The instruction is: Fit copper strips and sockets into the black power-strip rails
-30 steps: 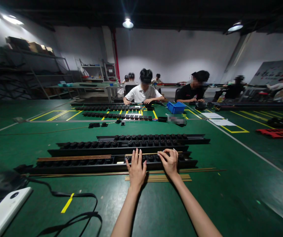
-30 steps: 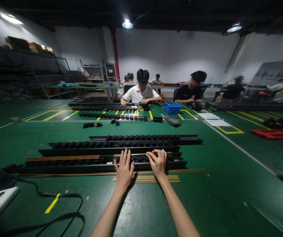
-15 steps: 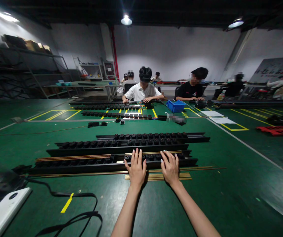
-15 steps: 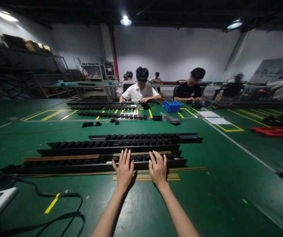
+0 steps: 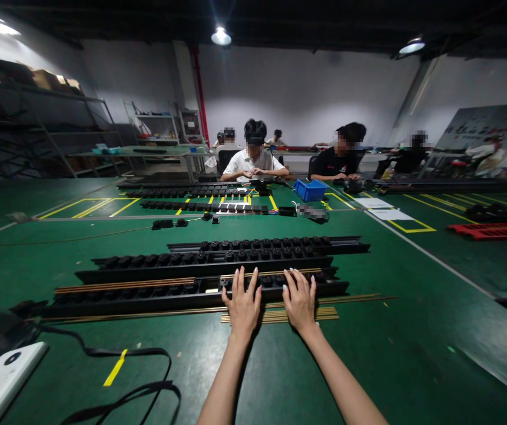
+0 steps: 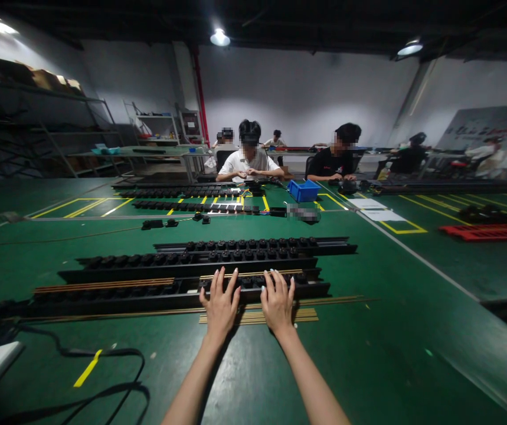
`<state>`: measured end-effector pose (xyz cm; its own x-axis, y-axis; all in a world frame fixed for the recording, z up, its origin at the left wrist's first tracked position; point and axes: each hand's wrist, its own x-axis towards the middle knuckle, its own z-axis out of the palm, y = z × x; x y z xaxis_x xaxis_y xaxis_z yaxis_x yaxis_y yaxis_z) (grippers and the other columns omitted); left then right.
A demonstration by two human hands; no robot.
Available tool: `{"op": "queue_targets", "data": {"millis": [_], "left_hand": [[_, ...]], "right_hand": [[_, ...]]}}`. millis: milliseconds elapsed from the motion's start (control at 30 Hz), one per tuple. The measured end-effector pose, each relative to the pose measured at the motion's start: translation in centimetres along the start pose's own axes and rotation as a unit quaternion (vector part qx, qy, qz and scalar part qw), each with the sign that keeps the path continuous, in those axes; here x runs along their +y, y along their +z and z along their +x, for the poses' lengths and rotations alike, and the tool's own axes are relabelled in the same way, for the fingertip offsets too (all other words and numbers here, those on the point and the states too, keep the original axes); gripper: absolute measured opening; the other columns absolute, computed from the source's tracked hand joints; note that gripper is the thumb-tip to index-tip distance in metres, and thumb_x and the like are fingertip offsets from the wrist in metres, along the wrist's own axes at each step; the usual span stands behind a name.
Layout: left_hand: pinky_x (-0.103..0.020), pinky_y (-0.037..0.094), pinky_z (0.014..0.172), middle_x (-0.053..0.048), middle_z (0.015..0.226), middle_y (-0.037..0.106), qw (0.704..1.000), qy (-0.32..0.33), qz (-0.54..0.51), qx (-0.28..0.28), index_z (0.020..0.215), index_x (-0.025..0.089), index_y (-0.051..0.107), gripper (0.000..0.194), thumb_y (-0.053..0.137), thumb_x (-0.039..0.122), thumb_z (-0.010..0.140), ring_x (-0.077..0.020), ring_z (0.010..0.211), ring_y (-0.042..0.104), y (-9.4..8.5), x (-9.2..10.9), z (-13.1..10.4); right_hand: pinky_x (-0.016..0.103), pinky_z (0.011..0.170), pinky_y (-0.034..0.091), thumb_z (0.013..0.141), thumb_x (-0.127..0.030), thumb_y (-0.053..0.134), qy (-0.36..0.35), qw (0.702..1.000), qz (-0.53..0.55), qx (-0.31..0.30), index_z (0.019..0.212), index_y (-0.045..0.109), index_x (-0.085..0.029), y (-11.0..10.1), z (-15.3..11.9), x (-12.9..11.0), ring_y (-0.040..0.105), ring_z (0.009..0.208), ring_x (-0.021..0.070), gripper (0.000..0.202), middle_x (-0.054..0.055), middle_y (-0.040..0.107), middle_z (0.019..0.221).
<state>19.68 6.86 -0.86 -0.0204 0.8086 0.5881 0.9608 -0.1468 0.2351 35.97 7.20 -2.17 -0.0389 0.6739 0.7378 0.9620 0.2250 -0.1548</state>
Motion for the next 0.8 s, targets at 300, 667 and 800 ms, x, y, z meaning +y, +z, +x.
{"op": "queue_targets", "data": {"millis": [300,667,800], "left_hand": [[-0.059,0.014,0.108,-0.005,0.151,0.031,1.0,-0.002,0.005,-0.005,0.14,0.041,0.026,0.048,0.037,0.036,0.094,-0.0236,0.137,0.028,0.2,0.0,-0.1],[-0.059,0.015,0.107,-0.006,0.151,0.03,1.0,-0.006,0.01,-0.015,0.141,0.04,0.028,0.047,0.037,0.038,0.094,-0.0233,0.138,0.025,0.1,0.0,0.0],[-0.059,0.014,0.108,-0.006,0.151,0.03,1.0,-0.005,0.005,-0.014,0.141,0.04,0.028,0.048,0.038,0.038,0.094,-0.0241,0.138,0.026,0.1,0.1,-0.1]], "right_hand": [[0.049,0.112,0.01,0.095,-0.031,0.032,-0.044,0.998,0.006,-0.047,0.143,0.028,-0.019,-0.7,0.9,-2.4,0.037,0.131,0.0199,0.049,0.012,0.043,0.142],[0.056,0.11,0.006,0.095,-0.036,0.034,-0.046,0.997,-0.008,-0.061,0.145,0.025,-0.022,-0.4,0.7,-2.1,0.037,0.131,0.0233,0.052,0.011,0.044,0.141],[0.054,0.111,0.011,0.095,-0.032,0.034,-0.049,0.997,-0.008,-0.055,0.144,0.028,-0.024,-0.2,0.6,-1.5,0.04,0.129,0.0226,0.05,0.01,0.049,0.137]]}}
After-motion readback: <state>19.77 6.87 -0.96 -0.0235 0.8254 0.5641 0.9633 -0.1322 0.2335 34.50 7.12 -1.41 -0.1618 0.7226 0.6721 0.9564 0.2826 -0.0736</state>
